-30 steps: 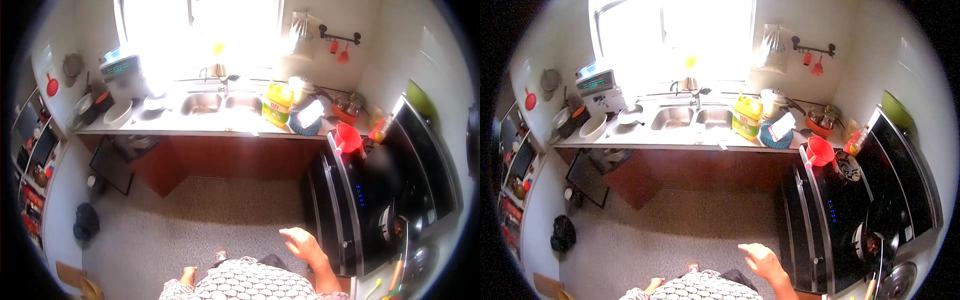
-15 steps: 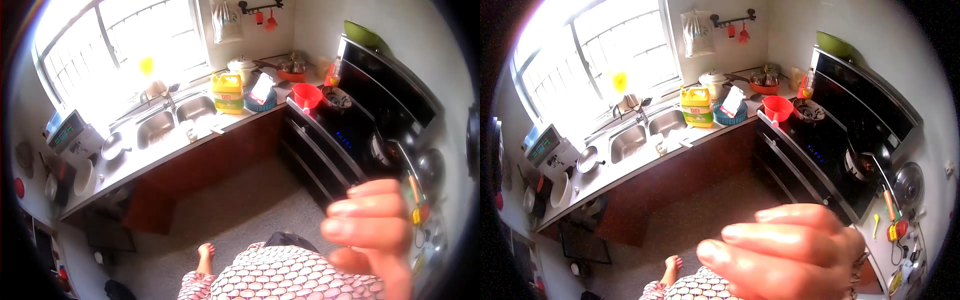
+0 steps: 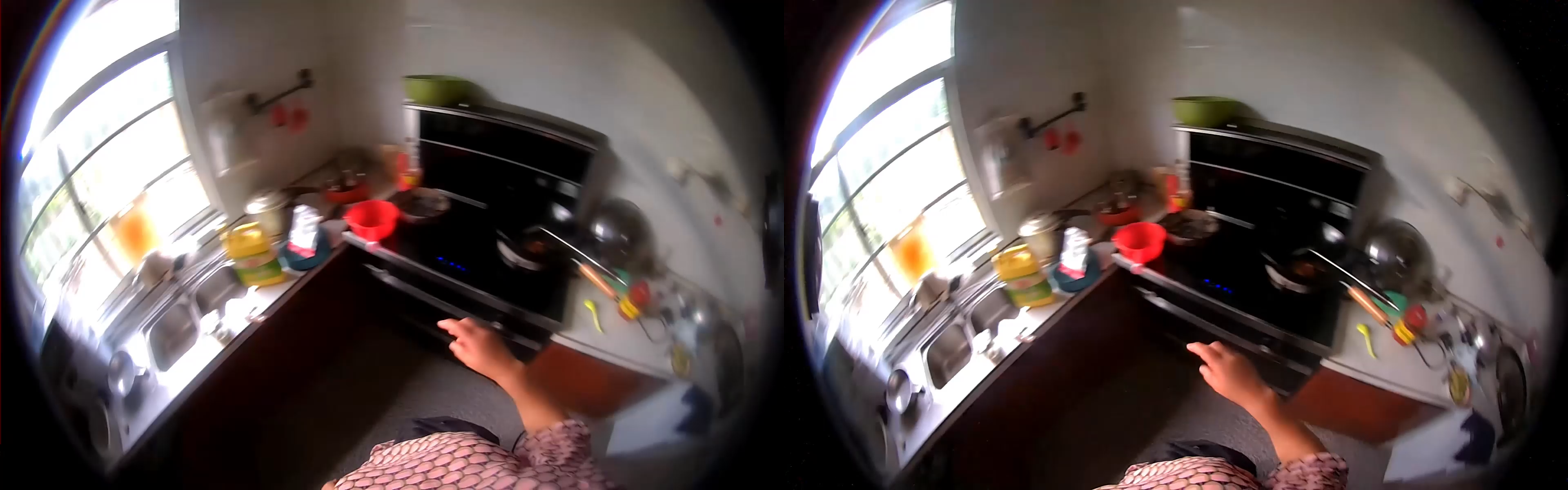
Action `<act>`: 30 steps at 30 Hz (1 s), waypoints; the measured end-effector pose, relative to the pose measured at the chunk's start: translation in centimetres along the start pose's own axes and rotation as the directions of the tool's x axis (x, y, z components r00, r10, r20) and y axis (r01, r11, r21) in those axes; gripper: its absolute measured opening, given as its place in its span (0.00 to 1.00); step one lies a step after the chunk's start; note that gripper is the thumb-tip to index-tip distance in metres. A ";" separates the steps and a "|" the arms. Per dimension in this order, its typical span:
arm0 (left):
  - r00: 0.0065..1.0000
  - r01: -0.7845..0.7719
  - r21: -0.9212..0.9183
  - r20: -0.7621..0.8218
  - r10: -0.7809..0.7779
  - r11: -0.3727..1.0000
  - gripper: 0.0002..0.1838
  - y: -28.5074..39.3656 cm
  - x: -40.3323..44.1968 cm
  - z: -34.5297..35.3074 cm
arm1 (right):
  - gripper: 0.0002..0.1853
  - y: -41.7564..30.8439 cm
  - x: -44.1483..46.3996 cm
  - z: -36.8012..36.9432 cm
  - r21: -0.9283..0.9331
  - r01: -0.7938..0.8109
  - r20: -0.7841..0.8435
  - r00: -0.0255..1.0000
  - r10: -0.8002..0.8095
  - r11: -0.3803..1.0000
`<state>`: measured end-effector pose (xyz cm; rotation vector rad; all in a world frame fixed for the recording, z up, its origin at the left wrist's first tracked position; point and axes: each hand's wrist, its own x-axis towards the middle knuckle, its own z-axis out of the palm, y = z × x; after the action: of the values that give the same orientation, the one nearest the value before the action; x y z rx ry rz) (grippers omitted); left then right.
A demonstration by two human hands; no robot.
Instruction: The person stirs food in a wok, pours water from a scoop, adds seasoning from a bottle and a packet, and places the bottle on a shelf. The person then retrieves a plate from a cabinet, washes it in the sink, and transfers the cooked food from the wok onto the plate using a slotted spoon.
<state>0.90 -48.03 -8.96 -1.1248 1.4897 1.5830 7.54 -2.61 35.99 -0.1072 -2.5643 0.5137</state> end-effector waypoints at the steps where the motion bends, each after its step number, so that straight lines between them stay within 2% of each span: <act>1: 1.000 -0.002 0.028 0.004 0.002 1.000 0.06 1.1 -0.7 1.1 | 0.17 3.5 -2.2 2.6 -0.206 -0.208 0.221 0.942 0.252 0.956; 2: 1.000 -0.005 0.050 0.009 0.005 0.999 0.06 2.0 -1.1 2.0 | 0.19 7.0 -4.5 4.6 -0.318 -0.241 0.493 0.784 0.377 0.917; 3: 1.000 -0.009 0.067 0.014 0.008 0.998 0.06 2.7 -1.5 2.8 | 0.20 10.5 -7.3 6.5 -0.415 -0.229 0.705 0.531 0.470 0.881; 5: 1.000 -0.013 0.091 0.030 0.011 0.996 0.06 3.6 -1.9 4.2 | 0.22 17.5 -16.1 11.9 -0.089 -0.356 0.631 0.703 0.329 0.930; 6: 0.999 -0.013 0.098 0.036 0.009 0.995 0.05 3.9 -2.0 4.8 | 0.22 18.4 -19.3 13.0 0.062 -0.613 0.615 0.645 0.453 0.788; 7: 0.999 -0.016 0.103 0.038 0.012 0.995 0.05 4.1 -2.1 5.4 | 0.22 19.1 -22.5 14.1 0.213 -0.799 0.620 0.555 0.554 0.562; 9: 0.998 -0.023 0.118 0.054 0.017 0.993 0.05 4.3 -2.2 6.5 | 0.17 22.2 -31.6 17.3 0.262 -0.933 0.649 0.358 0.671 0.245; 10: 0.998 -0.025 0.126 0.062 0.017 0.992 0.05 4.4 -2.1 7.1 | 0.13 23.1 -36.0 18.3 0.224 -0.965 0.677 0.256 0.690 0.139; 11: 0.997 -0.028 0.129 0.069 0.020 0.991 0.05 4.6 -2.1 7.6 | 0.10 23.8 -39.6 19.0 0.108 -0.973 0.722 0.218 0.657 0.204; 12: 0.997 -0.035 0.133 0.078 0.025 0.990 0.05 4.7 -2.0 8.2 | 0.08 24.3 -42.9 19.7 -0.061 -0.882 0.781 0.249 0.572 0.467; 13: 0.996 -0.041 0.138 0.082 0.030 0.990 0.04 4.9 -2.1 8.8 | 0.06 23.9 -45.4 20.2 -0.181 -0.529 0.840 0.356 0.410 0.829; 14: 0.996 -0.044 0.139 0.087 0.032 0.989 0.04 5.0 -2.1 9.2 | 0.06 23.3 -47.7 20.4 -0.199 -0.196 0.867 0.422 0.265 0.960; 15: 0.994 -0.053 0.144 0.098 0.039 0.988 0.04 5.1 -2.0 9.7 | 0.08 22.3 -49.1 20.1 -0.191 -0.014 0.851 0.496 0.173 0.981; 17: 0.992 -0.067 0.144 0.114 0.051 0.987 0.04 5.6 -1.7 10.7 | 0.08 20.7 -49.3 17.8 -0.102 -0.047 0.710 0.696 0.106 0.994; 18: 0.991 -0.074 0.142 0.120 0.057 0.987 0.04 5.9 -1.5 11.0 | 0.08 19.6 -48.5 16.9 -0.011 -0.052 0.519 0.853 0.051 0.999; 19: 0.990 -0.082 0.146 0.127 0.064 0.986 0.04 6.5 -1.3 11.6 | 0.08 19.4 -48.2 17.5 -0.011 -0.065 0.513 0.856 0.061 0.998; 21: 0.987 -0.101 0.140 0.141 0.081 0.985 0.04 7.3 -0.9 12.8 | 0.09 19.3 -47.1 19.0 0.034 -0.024 0.343 0.939 0.011 0.999; 22: 0.985 -0.108 0.135 0.150 0.088 0.985 0.03 7.6 -0.7 13.5 | 0.09 19.5 -46.4 19.4 0.033 -0.034 0.342 0.940 0.021 0.999; 23: 0.982 -0.117 0.130 0.161 0.095 0.985 0.03 7.9 -0.6 14.1 | 0.08 19.9 -45.8 20.1 0.491 -0.422 0.449 0.872 0.193 0.762; 24: 0.980 -0.121 0.122 0.174 0.099 0.985 0.03 8.1 -0.4 14.9 | 0.07 20.8 -45.1 20.5 0.648 -0.564 0.534 0.816 0.221 0.512; 25: 0.977 -0.127 0.111 0.187 0.105 0.986 0.03 8.3 -0.4 15.6 | 0.07 21.8 -44.4 20.9 0.722 -0.659 0.613 0.750 0.247 0.208; 26: 0.972 -0.132 0.105 0.208 0.108 0.986 0.03 8.3 -0.1 16.2 | 0.09 23.1 -44.2 22.3 0.671 -0.682 0.638 0.731 0.242 0.291; 28: 0.956 -0.135 0.070 0.271 0.111 0.988 0.03 8.0 0.6 17.5 | 0.13 26.0 -43.5 24.0 0.618 -0.693 0.663 0.713 0.227 0.370; 29: 0.936 -0.121 0.039 0.338 0.101 0.992 0.03 7.4 1.7 17.9 | 0.14 27.4 -42.4 24.2 0.562 -0.823 0.800 0.518 0.304 -0.078; 30: 0.910 -0.104 0.012 0.406 0.090 0.994 0.03 6.9 2.9 18.6 | 0.15 28.7 -41.2 24.2 0.393 -0.764 0.918 0.295 0.265 -0.511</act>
<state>-9.07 -30.68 -9.39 -0.6554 1.3002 1.7261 30.19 8.64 -13.66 -1.1886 -1.1529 2.9963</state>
